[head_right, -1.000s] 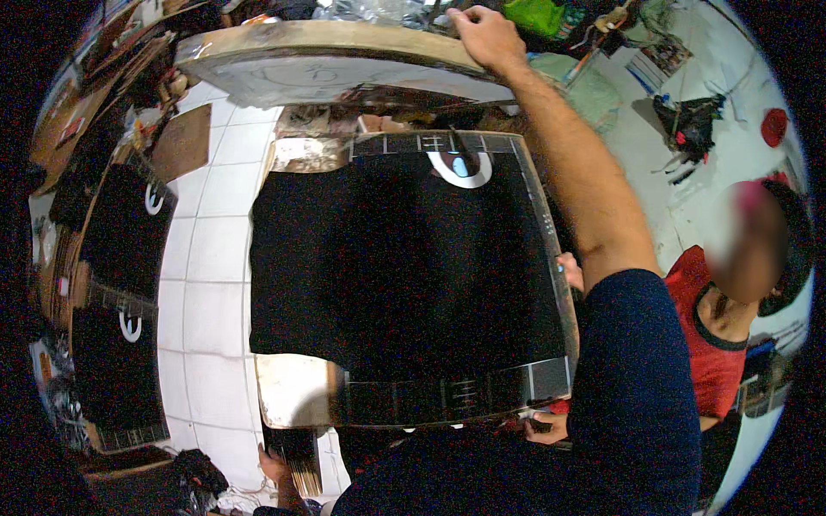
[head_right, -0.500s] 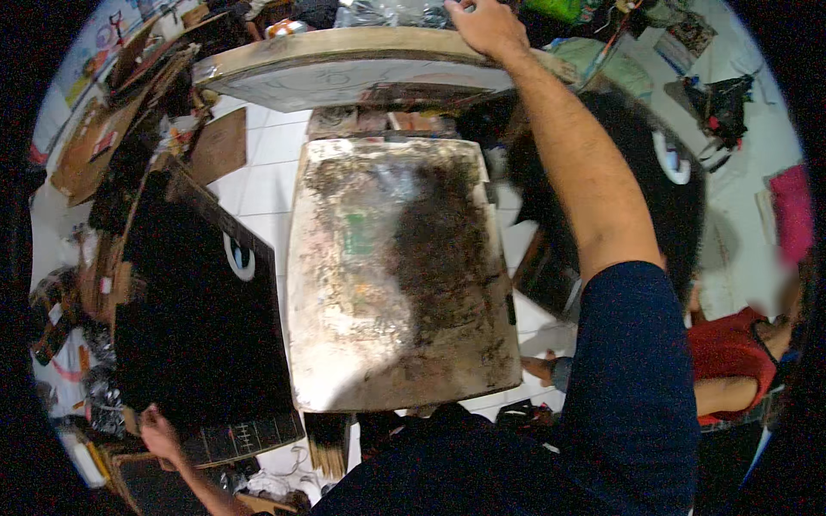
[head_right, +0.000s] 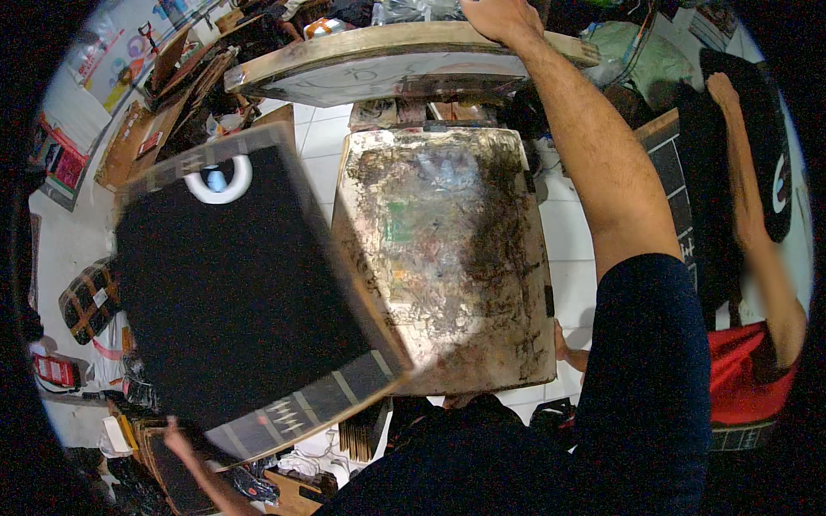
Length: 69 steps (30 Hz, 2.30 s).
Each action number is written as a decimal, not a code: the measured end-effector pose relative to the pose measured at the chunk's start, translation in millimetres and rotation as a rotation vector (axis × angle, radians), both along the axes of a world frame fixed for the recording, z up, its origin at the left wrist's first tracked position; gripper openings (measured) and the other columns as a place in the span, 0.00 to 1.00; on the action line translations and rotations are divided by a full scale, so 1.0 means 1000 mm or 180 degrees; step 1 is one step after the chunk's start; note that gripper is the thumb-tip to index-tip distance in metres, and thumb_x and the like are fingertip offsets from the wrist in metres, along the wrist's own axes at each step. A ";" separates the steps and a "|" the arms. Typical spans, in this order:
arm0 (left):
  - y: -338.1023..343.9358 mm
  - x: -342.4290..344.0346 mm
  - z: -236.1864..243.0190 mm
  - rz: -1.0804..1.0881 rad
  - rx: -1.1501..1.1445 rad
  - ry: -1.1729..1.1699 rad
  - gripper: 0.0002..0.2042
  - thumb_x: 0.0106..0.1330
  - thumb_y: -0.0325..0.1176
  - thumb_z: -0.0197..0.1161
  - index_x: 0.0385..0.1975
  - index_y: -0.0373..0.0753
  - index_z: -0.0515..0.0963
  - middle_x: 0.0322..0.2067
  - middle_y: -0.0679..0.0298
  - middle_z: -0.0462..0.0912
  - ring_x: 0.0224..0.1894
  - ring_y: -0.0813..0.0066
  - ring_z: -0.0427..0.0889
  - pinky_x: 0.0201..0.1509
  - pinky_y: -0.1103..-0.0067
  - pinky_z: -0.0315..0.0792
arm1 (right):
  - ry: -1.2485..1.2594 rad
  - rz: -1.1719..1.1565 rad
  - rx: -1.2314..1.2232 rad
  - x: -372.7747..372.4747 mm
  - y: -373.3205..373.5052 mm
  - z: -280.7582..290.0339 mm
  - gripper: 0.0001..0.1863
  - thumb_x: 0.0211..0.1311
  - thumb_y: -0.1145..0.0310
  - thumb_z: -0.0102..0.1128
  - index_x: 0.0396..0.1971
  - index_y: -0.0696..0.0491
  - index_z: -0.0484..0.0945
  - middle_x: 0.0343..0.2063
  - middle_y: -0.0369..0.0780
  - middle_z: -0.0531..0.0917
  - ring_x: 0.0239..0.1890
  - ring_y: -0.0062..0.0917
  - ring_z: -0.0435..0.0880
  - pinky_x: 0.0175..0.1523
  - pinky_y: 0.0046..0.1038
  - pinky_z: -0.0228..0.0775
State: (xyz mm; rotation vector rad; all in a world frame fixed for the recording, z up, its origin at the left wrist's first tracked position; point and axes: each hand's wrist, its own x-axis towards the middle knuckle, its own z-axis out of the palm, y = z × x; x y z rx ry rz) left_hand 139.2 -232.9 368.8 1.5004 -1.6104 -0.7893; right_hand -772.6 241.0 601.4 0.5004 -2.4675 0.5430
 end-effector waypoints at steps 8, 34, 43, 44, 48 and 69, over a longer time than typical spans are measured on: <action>0.158 -0.214 -0.170 -0.1541 0.0730 0.0038 0.19 0.70 0.41 0.68 0.21 0.35 0.77 0.19 0.72 0.73 0.26 0.81 0.65 0.29 0.75 0.62 | -0.0148 -0.0001 -0.0444 0.040 -0.006 0.015 0.21 0.64 0.48 0.62 0.45 0.50 0.86 0.45 0.51 0.88 0.52 0.48 0.86 0.58 0.47 0.76; 0.201 -0.319 -0.218 -0.1761 0.1346 -0.1149 0.31 0.53 0.44 0.83 0.45 0.30 0.71 0.38 0.55 0.77 0.41 0.62 0.77 0.50 0.67 0.73 | 0.0142 0.0102 -0.0372 0.014 -0.015 0.037 0.27 0.67 0.43 0.57 0.42 0.54 0.86 0.42 0.49 0.89 0.47 0.43 0.88 0.53 0.41 0.77; 0.249 -0.498 -0.041 -0.3035 0.1455 0.2075 0.29 0.79 0.50 0.55 0.71 0.39 0.62 0.63 0.50 0.74 0.66 0.50 0.74 0.70 0.60 0.66 | 0.0432 0.0545 -0.0947 0.132 0.030 -0.118 0.15 0.66 0.57 0.65 0.46 0.50 0.84 0.27 0.44 0.86 0.33 0.40 0.87 0.41 0.39 0.78; 0.256 -0.512 -0.023 -0.3136 0.2152 0.2686 0.28 0.80 0.53 0.51 0.71 0.42 0.63 0.63 0.54 0.74 0.65 0.54 0.75 0.69 0.60 0.67 | 0.0323 0.0455 -0.0895 0.153 0.035 -0.143 0.14 0.64 0.61 0.66 0.46 0.51 0.83 0.27 0.43 0.85 0.32 0.40 0.86 0.40 0.38 0.77; 0.281 -0.533 -0.028 -0.1580 0.3525 0.2763 0.29 0.79 0.61 0.47 0.66 0.44 0.68 0.59 0.61 0.77 0.54 0.61 0.80 0.61 0.57 0.74 | -0.0305 0.0644 -0.0677 0.210 0.045 -0.233 0.15 0.60 0.66 0.67 0.46 0.53 0.83 0.28 0.42 0.84 0.35 0.41 0.84 0.45 0.39 0.76; 0.300 -0.523 -0.180 -0.3918 -0.1884 -0.1789 0.33 0.51 0.45 0.78 0.61 0.53 0.78 0.61 0.63 0.75 0.71 0.58 0.67 0.75 0.51 0.52 | -0.0437 0.0957 0.1129 -0.076 -0.045 -0.345 0.23 0.50 0.56 0.78 0.45 0.46 0.80 0.38 0.36 0.84 0.46 0.35 0.82 0.50 0.43 0.70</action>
